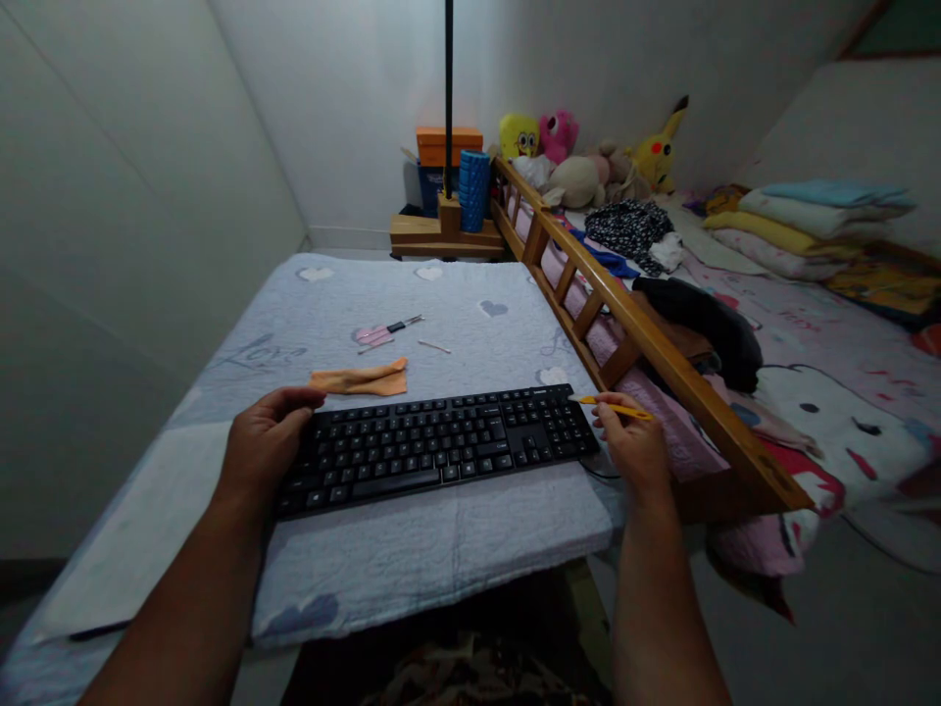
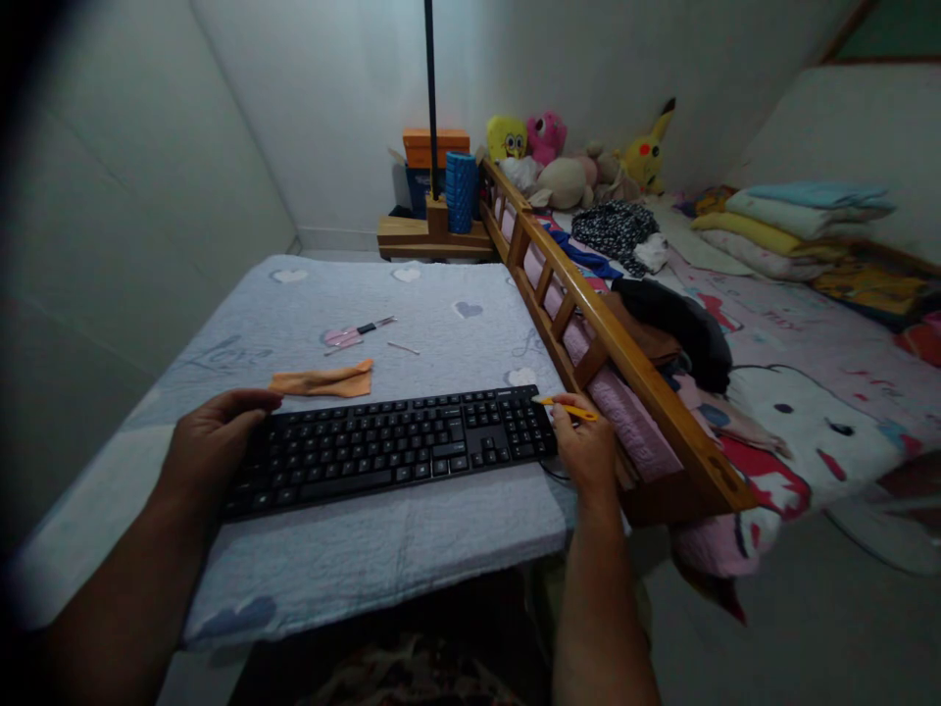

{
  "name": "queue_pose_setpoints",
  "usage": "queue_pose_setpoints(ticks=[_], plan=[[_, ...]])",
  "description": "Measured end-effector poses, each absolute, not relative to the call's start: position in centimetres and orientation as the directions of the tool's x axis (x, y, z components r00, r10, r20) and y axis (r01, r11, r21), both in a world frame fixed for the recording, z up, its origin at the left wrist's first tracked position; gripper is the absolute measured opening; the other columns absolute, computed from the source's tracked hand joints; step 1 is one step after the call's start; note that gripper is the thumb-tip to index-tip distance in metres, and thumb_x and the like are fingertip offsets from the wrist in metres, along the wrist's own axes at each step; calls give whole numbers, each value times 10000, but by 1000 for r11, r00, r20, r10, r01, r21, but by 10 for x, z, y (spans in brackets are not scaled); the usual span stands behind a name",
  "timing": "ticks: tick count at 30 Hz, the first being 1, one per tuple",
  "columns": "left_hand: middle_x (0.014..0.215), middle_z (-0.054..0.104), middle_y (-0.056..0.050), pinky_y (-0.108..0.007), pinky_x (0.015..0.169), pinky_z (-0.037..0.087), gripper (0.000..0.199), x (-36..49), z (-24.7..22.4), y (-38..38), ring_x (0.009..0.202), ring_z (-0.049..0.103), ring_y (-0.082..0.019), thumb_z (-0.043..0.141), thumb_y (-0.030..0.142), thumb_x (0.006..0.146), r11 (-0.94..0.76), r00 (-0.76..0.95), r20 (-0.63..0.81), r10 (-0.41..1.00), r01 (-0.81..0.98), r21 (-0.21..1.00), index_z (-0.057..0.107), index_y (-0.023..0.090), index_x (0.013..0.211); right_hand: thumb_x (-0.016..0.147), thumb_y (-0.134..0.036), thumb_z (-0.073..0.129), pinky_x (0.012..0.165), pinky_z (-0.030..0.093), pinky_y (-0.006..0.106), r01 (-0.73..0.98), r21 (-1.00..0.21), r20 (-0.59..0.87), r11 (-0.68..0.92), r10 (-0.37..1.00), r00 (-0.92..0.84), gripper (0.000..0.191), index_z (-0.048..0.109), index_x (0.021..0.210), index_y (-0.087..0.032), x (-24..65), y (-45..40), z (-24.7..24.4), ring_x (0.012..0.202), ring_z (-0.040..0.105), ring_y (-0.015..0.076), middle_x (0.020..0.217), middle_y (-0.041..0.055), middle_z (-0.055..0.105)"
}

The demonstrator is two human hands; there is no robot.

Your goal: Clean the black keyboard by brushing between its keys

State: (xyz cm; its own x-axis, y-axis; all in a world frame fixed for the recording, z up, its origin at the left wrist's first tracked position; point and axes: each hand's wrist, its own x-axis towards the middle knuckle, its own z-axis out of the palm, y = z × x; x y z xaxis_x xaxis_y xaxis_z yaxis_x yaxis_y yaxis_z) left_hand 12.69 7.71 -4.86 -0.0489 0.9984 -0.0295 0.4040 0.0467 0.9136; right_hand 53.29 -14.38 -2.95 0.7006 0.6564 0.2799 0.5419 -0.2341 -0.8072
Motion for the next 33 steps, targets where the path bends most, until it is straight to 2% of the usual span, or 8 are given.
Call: queue_pose_setpoints(ticks=[3,10,15,19,23,28,33], plan=[[1032,753,-36,-346,927,483,316,126,-50,77,932,655,-217,633,314,683,48,-44,-33,998,399,916,748,207,957,885,-442,559,684,553,336,556,-795,273,-242,675,685,327,722,977,-175,532,-140,-34,761,718,236,872,93,758],[1040,758,-32,-364,1004,473,305,126,-50,78,947,663,-216,631,297,680,24,-37,-10,999,401,916,752,209,946,811,-408,571,619,528,335,589,-740,307,-324,617,724,240,683,765,-201,538,-152,-21,662,684,241,677,59,701],[1036,759,-32,-365,997,478,305,127,-48,77,941,662,-219,630,304,680,31,-44,-14,999,403,915,751,210,943,828,-466,600,607,536,331,500,-826,250,-259,626,738,315,713,897,-180,533,-147,-19,656,689,229,770,75,733],[1026,756,-29,-350,940,487,301,128,-48,76,913,656,-214,627,306,681,40,-48,-22,999,409,912,751,211,938,841,-477,588,642,543,336,494,-832,229,-251,655,720,359,722,966,-168,531,-139,-27,714,712,237,851,98,753],[995,751,-20,-328,842,483,316,128,-47,75,873,645,-210,624,315,683,63,-56,-43,998,428,902,754,224,956,831,-461,567,644,532,337,541,-786,225,-299,677,701,326,721,880,-177,535,-143,-26,693,703,239,783,85,742],[1006,751,-25,-341,914,475,310,127,-48,76,935,653,-221,626,316,673,40,-49,-21,999,417,908,750,218,940,760,-427,540,604,477,326,612,-681,211,-402,692,690,274,686,705,-200,539,-157,-6,634,661,238,631,65,691],[1010,751,-24,-340,922,476,308,128,-47,76,938,652,-220,624,319,675,41,-42,-25,999,420,906,747,217,938,732,-399,509,612,434,333,667,-573,186,-476,717,672,261,654,617,-215,536,-168,15,654,645,246,603,70,672]])
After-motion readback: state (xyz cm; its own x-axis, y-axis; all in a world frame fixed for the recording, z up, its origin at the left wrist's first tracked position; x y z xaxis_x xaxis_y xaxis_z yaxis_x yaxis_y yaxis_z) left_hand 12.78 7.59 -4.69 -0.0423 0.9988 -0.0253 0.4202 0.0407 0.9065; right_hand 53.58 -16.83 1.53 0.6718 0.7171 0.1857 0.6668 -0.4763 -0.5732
